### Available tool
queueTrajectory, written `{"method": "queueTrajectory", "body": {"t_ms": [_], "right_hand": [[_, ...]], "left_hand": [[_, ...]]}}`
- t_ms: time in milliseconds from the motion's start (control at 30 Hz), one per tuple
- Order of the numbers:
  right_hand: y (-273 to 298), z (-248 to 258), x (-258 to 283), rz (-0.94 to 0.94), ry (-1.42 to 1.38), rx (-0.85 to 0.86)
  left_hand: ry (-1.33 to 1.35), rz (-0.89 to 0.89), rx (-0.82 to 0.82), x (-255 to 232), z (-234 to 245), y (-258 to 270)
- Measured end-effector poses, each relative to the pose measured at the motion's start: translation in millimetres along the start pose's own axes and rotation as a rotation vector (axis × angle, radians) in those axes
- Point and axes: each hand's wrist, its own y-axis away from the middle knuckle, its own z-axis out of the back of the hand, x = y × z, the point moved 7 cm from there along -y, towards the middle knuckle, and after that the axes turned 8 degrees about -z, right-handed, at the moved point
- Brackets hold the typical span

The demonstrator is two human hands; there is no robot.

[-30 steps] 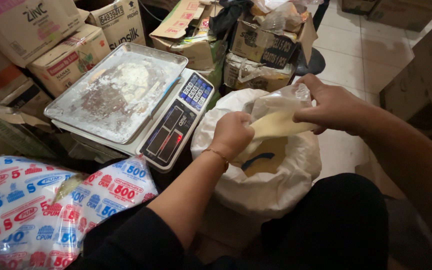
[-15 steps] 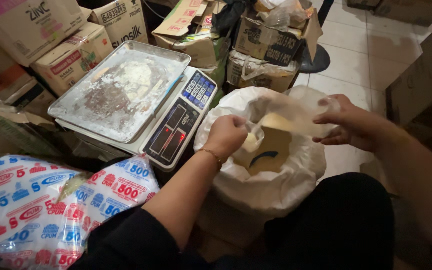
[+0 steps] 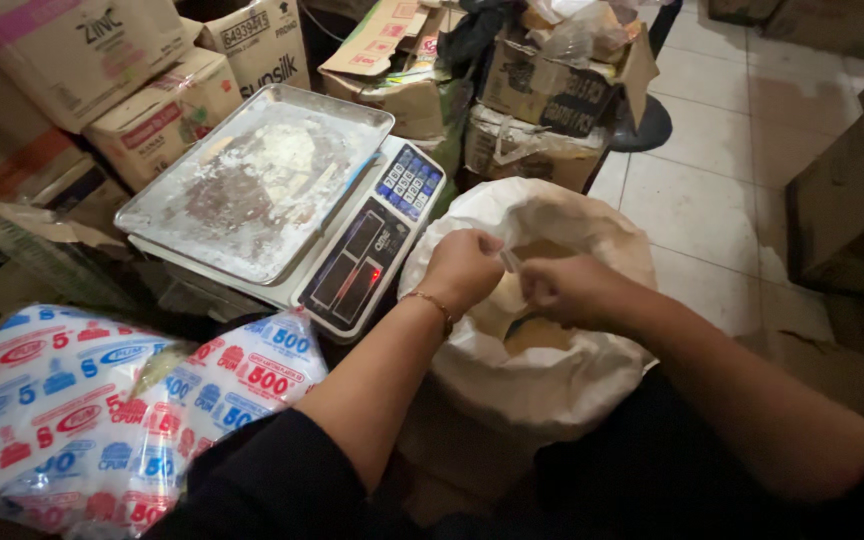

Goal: The person scoops a beige powder from a large sack into small plastic bags using a blue scoop, places each bag on a digital scale to check the weight, and adjusts the contents as needed. The process is repeated multiple times to produce uniformly weighed portions.

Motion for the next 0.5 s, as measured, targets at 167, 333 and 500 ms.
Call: {"method": "queueTrajectory", "body": {"t_ms": [167,333,500], "right_hand": [[3,5,9,0.049,0.052,-0.051],[11,29,31,0.334,0.043,-0.3],[34,70,54,0.468,0.153,-0.343]], "left_hand": [[0.007,0.033,0.076,4,-14,-2],[0.143,-0.087,-0.089,-5,14,-3],[0.585,-0.117,0.147,-21,23,7]]}}
